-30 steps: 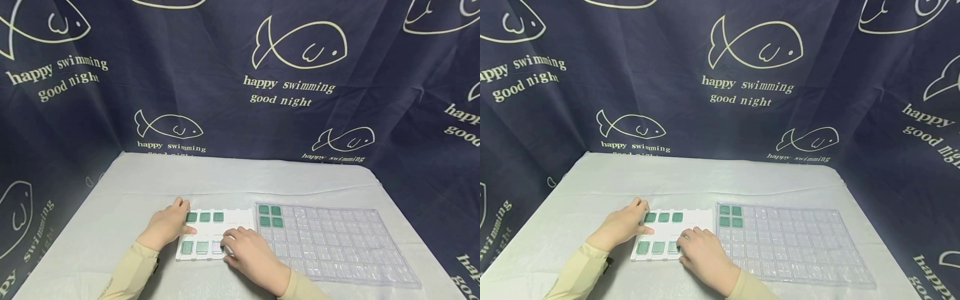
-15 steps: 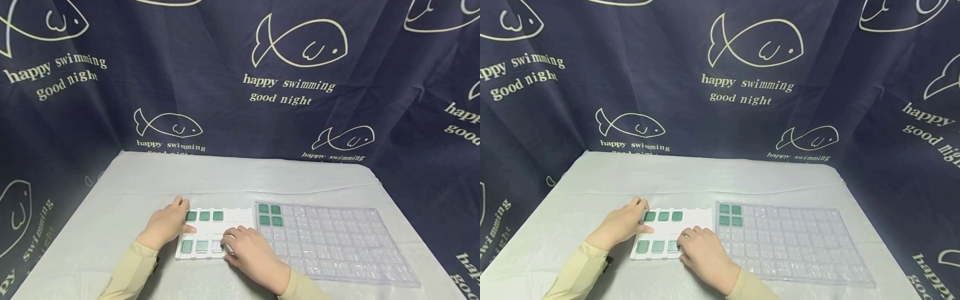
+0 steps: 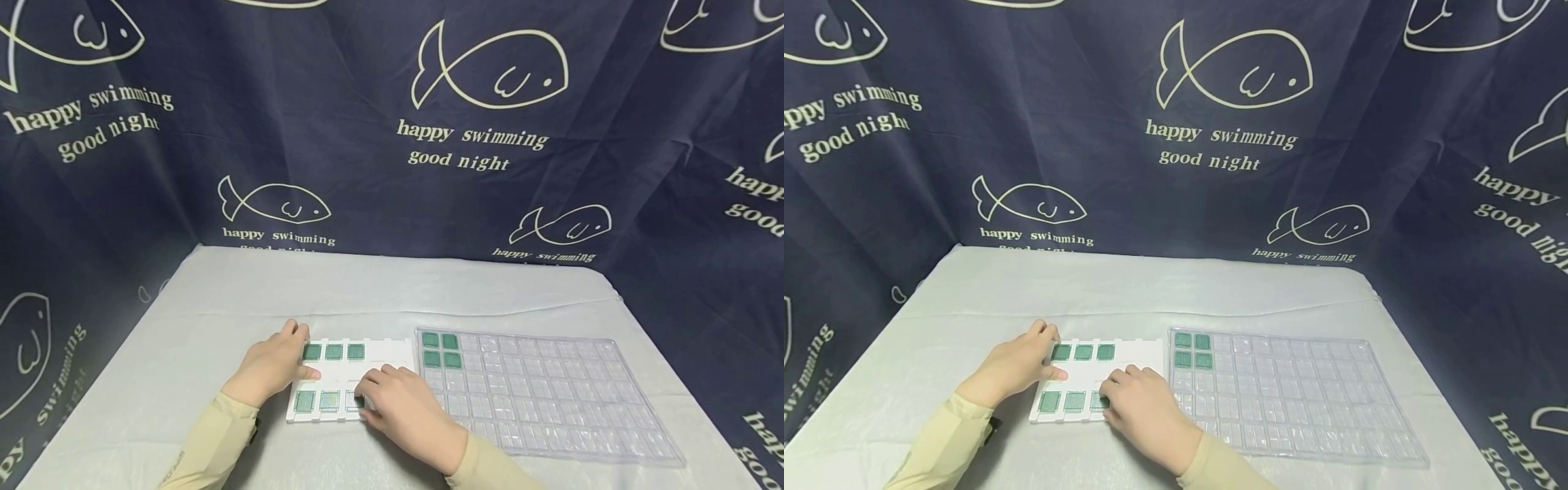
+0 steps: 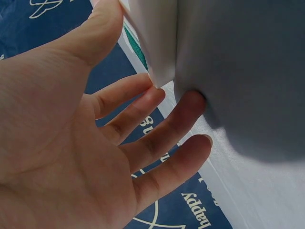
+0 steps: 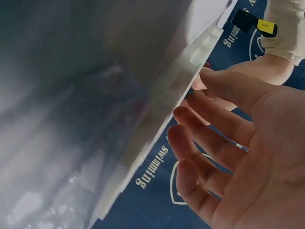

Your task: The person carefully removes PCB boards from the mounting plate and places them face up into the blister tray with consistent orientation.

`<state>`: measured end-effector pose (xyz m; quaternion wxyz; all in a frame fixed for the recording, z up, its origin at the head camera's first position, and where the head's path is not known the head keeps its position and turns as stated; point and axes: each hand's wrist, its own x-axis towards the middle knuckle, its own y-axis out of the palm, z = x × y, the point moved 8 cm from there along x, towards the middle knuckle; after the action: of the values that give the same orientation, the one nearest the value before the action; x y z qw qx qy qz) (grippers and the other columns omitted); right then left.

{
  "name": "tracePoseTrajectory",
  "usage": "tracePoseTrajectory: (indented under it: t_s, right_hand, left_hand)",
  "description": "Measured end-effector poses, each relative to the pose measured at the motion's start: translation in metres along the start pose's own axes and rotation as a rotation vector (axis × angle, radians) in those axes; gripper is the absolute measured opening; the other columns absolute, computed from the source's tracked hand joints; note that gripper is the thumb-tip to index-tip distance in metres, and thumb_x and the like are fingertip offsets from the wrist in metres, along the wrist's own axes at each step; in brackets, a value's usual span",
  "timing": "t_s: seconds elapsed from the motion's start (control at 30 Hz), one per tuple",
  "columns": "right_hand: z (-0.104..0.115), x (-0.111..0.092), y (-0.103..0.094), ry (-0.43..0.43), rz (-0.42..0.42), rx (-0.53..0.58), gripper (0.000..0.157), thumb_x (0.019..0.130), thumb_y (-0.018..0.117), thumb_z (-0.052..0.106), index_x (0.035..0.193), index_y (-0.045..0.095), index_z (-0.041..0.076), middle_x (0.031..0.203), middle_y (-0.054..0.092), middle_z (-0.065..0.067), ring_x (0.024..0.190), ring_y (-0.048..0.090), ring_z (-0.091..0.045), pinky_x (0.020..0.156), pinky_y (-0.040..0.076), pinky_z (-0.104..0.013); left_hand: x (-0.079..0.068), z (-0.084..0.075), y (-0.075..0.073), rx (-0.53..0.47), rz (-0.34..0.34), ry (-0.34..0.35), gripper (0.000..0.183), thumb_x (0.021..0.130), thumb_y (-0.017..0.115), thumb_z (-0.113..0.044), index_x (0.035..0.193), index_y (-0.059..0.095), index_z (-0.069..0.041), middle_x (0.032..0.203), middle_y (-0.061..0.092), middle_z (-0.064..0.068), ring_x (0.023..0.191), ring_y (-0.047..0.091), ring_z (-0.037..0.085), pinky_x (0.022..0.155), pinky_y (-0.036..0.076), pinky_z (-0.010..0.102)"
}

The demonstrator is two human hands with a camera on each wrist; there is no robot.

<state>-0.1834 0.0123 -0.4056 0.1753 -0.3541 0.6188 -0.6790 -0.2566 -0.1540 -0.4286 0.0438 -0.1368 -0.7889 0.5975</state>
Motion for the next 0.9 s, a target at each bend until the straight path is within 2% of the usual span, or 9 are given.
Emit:
tracePoseTrajectory:
  t_s: [0.33,0.63,0.9]
  right_hand:
    - [0.002,0.007,0.008,-0.009,0.031,0.012,0.023,0.085,0.082,0.033,0.104,0.074,0.025,0.099,0.073,0.015,0.084,0.062,-0.005,0.068,0.045,-0.019]
    - [0.002,0.008,0.01,-0.013,0.027,0.003,0.019,0.085,0.082,0.031,0.101,0.074,0.025,0.095,0.072,0.014,0.082,0.064,-0.005,0.066,0.043,-0.019]
    - [-0.001,0.007,-0.004,-0.012,-0.076,0.025,0.019,0.083,0.083,0.025,0.099,0.074,0.021,0.094,0.073,0.009,0.084,0.067,-0.008,0.07,0.05,-0.023]
  left_hand:
    - [0.0,0.0,-0.001,-0.008,0.002,-0.002,0.065,0.077,0.084,-0.041,0.121,0.054,-0.004,0.101,0.049,0.007,0.069,0.049,0.017,0.053,0.041,0.031]
    - [0.0,0.0,0.0,-0.002,0.004,-0.002,0.063,0.077,0.084,-0.041,0.118,0.054,-0.005,0.1,0.049,0.007,0.069,0.049,0.018,0.053,0.04,0.032]
    - [-0.001,-0.001,-0.001,-0.002,0.002,-0.001,0.063,0.077,0.084,-0.041,0.118,0.054,-0.005,0.099,0.049,0.006,0.068,0.049,0.018,0.053,0.04,0.033]
